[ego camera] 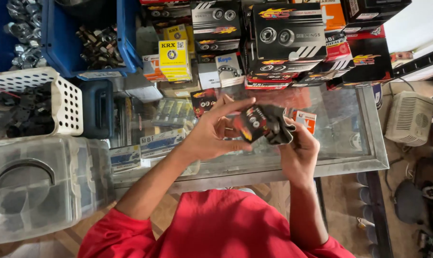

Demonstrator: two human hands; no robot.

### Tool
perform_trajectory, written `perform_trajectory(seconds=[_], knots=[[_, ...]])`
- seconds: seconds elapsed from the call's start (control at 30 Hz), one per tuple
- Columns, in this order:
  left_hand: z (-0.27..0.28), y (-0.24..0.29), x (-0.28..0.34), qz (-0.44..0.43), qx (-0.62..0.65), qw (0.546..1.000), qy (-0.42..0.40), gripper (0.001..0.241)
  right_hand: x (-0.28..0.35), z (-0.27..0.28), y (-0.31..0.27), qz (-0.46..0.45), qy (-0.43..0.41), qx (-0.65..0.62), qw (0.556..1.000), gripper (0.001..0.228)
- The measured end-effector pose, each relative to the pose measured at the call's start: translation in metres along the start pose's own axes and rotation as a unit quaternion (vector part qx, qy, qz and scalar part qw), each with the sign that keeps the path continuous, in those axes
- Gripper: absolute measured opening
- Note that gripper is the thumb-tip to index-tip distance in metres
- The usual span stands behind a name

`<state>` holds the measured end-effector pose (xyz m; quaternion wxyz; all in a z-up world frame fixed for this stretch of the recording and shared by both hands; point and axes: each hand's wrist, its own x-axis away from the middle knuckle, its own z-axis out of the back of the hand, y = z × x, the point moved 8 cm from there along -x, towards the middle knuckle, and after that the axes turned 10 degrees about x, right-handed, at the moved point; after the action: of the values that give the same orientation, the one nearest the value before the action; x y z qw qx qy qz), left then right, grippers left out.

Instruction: The person wipes several small cardboard boxes with a dark cloth on a glass display counter. They pick up each box, wipe its surfaces, and place it back down or stack it with others. The boxes appear to be automotive parts packaging.

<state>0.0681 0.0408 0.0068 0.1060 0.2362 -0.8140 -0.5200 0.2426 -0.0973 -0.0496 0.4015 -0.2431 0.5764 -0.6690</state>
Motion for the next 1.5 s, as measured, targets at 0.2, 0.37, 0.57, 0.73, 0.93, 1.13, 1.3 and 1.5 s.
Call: perform_trajectory(seconds=[0.2,0.37,0.57,0.73,0.93,1.13,1.3,1.5], knots=[[-0.007,0.007,-0.003,-0.062,0.011,0.998,-0.016,0.081,0.012,-0.031,-0.086,0.150,0.065,0.199,0.966,0.046],[0.009,0.003,-0.002,-0.106,-0.028,0.993,0.039,0.073,0.032,-0.043,-0.078,0.156,0.055,0.197,0.966,0.050],[0.001,-0.010,-0.004,-0.062,0.068,0.996,-0.009,0.073,0.007,-0.026,-0.072,0.136,0.024,0.197,0.971,0.052],[-0.016,-0.009,-0.002,-0.044,0.185,0.978,-0.089,0.051,-0.004,-0.007,-0.038,0.054,0.025,0.044,0.997,0.044],[-0.001,-0.012,-0.007,-0.149,0.036,0.988,0.006,0.059,0.019,-0.026,-0.051,-0.032,0.099,0.200,0.974,0.025],[0.015,0.000,-0.002,-0.153,-0.027,0.984,0.091,0.082,0.044,-0.051,-0.018,-0.106,0.000,0.038,0.994,0.033],[-0.009,0.032,0.002,-0.223,-0.251,0.940,0.053,0.083,0.031,-0.086,-0.033,-0.145,-0.162,-0.509,0.833,0.062],[-0.015,0.025,0.002,-0.173,-0.228,0.958,-0.032,0.070,0.033,-0.088,-0.025,-0.153,-0.218,-0.562,0.783,0.056]])
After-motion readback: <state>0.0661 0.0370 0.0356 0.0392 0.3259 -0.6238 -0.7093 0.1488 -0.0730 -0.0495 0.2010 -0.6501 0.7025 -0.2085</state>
